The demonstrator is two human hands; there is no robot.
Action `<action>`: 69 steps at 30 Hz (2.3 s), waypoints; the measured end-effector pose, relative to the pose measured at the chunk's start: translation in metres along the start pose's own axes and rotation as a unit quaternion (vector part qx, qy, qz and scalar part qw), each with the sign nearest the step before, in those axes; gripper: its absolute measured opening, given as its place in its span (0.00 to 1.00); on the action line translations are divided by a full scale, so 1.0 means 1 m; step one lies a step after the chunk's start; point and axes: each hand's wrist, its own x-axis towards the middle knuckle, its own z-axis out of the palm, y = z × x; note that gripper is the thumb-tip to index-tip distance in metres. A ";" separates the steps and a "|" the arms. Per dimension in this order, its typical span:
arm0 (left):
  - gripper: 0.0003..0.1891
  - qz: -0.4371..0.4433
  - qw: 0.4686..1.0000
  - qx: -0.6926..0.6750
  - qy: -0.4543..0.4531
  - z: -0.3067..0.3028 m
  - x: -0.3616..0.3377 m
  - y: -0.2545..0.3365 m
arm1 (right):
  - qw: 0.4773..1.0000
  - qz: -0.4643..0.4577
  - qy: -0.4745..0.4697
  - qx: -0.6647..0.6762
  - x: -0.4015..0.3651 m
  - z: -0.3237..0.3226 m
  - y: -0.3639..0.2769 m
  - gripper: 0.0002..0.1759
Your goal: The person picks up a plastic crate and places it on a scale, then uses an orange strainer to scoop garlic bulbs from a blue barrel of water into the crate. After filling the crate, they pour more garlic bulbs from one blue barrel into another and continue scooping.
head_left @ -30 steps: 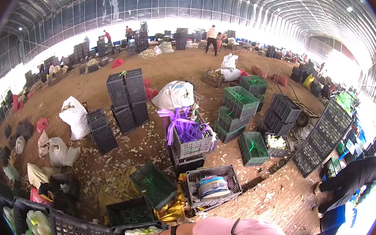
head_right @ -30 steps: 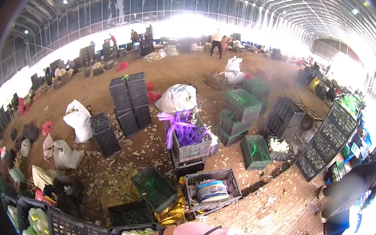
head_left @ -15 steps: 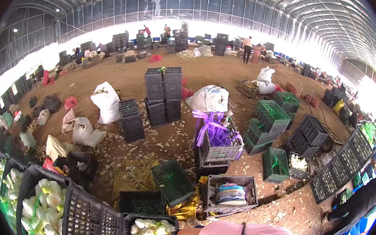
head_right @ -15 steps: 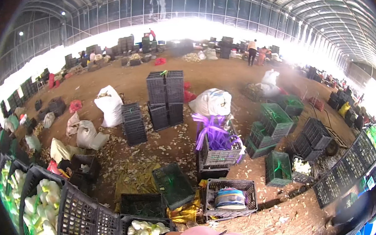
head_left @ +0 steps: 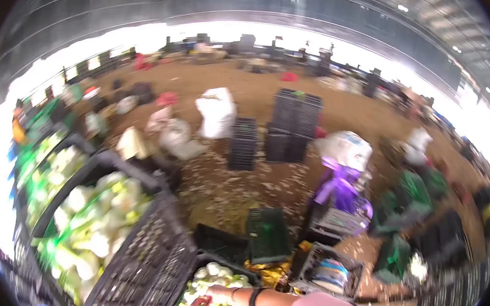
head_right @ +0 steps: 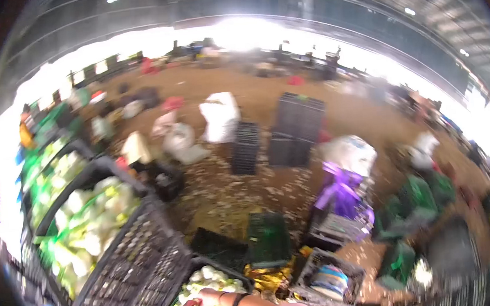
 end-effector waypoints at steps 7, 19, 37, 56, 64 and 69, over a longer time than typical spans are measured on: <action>0.06 -0.005 1.000 -0.009 0.012 0.000 -0.012 0.001 | 0.857 -0.106 -0.017 -0.504 -0.024 -0.008 -0.024 0.08; 0.13 -0.116 0.940 0.226 0.227 0.006 0.016 -0.092 | 0.748 -0.159 0.040 -0.643 -0.042 -0.007 0.018 0.08; 0.19 0.100 0.947 0.257 0.161 0.021 0.033 0.071 | 0.857 0.183 0.474 -0.085 -0.312 -0.204 0.202 0.12; 0.05 0.182 0.787 0.589 0.023 0.167 0.197 0.061 | 0.882 -0.101 0.409 0.212 0.146 -0.462 0.342 0.07; 0.06 0.170 0.773 0.602 -0.109 0.153 0.200 0.074 | 0.637 0.162 0.398 0.640 0.249 -0.540 0.330 0.35; 0.13 0.128 0.814 0.563 -0.068 0.190 0.219 0.072 | 0.604 0.016 0.371 0.706 0.280 -0.544 0.337 0.28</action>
